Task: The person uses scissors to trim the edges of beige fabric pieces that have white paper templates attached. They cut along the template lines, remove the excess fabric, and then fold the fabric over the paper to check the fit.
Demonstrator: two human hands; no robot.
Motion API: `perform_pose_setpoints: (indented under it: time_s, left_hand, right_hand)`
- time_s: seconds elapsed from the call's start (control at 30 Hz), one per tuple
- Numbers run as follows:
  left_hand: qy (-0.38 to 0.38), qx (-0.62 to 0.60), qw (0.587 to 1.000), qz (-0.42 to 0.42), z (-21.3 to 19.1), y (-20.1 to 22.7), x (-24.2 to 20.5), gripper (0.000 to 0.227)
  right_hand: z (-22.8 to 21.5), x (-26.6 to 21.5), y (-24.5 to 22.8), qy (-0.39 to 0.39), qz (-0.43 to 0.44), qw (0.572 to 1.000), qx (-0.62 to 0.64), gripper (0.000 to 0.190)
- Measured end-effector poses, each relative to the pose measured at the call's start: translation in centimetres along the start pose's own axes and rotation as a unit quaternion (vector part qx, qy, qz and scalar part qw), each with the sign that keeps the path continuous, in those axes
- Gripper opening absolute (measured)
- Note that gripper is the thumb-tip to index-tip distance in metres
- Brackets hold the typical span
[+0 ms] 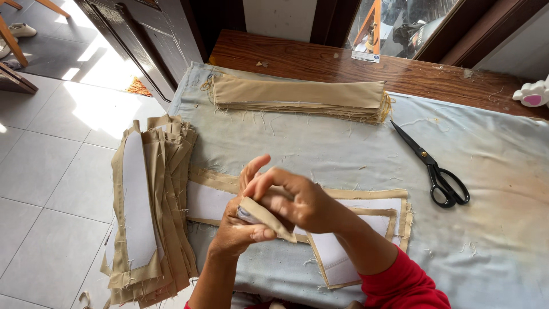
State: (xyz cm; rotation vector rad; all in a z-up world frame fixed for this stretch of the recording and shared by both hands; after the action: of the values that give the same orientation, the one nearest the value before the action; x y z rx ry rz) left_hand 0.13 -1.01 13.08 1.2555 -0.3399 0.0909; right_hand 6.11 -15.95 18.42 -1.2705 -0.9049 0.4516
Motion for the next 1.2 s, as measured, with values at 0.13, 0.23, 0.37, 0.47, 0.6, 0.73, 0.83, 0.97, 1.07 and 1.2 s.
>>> perform_pose_setpoints:
  time_s: [0.13,0.23,0.37,0.47,0.6,0.73,0.83,0.97,1.07,1.2]
  left_hand:
    - [-0.082,0.077,0.992,0.065,-0.1,0.1,-0.3,0.014]
    - [-0.096,0.177,0.975,0.09,-0.5,0.0,-0.9,0.016]
    - [-0.11,0.267,0.949,0.125,0.1,0.6,-0.9,0.021]
    - [-0.076,0.175,0.976,0.102,-0.8,0.4,-1.0,0.013]
    - [-0.115,-0.076,0.99,0.027,-0.9,0.8,-0.6,0.02]
    - [-0.076,0.037,0.989,0.118,-2.2,-0.1,-0.2,0.018]
    - [-0.03,0.015,0.998,0.061,-2.5,-2.3,-0.9,0.021]
    - [0.061,-0.081,0.994,-0.037,-2.3,-3.3,-1.3,0.023]
    - [0.135,-0.239,0.951,-0.145,-3.7,-7.6,-3.6,0.01]
    - [0.081,-0.31,0.926,-0.202,-2.2,-3.9,-2.6,0.032]
  right_hand:
    - [0.3,-0.2,-1.3,-0.106,-0.046,0.988,-0.106,0.027]
    - [0.9,-0.7,-1.7,-0.116,0.007,0.983,-0.142,0.022]
    - [1.2,-1.3,-1.3,-0.089,0.012,0.972,-0.217,0.012]
    - [1.7,-1.4,0.5,-0.117,0.122,0.985,-0.027,0.012]
    - [2.5,-1.3,3.7,-0.128,0.129,0.972,0.149,0.028]
    - [1.9,-1.5,8.0,-0.017,0.088,0.962,0.258,0.01]
    - [0.0,-0.7,6.4,0.066,-0.016,0.991,0.119,0.007]
    - [-1.5,-0.6,6.1,0.069,-0.031,0.997,-0.015,0.007]
    - [-1.2,0.0,6.0,0.04,0.008,0.998,0.049,0.007]
    - [-0.9,0.3,4.4,0.008,0.074,0.992,0.104,0.022]
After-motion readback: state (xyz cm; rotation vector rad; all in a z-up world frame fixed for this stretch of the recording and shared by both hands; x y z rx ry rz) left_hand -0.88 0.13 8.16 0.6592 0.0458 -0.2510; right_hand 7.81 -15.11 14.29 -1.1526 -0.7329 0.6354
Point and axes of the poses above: each hand's wrist, its own x-axis towards the middle knuckle, its own z-axis out of the palm, y = z × x, the point moved 2 cm from there along x, towards the middle knuckle, and after that the axes turned 8 degrees about -z, right-handed, at the moved point
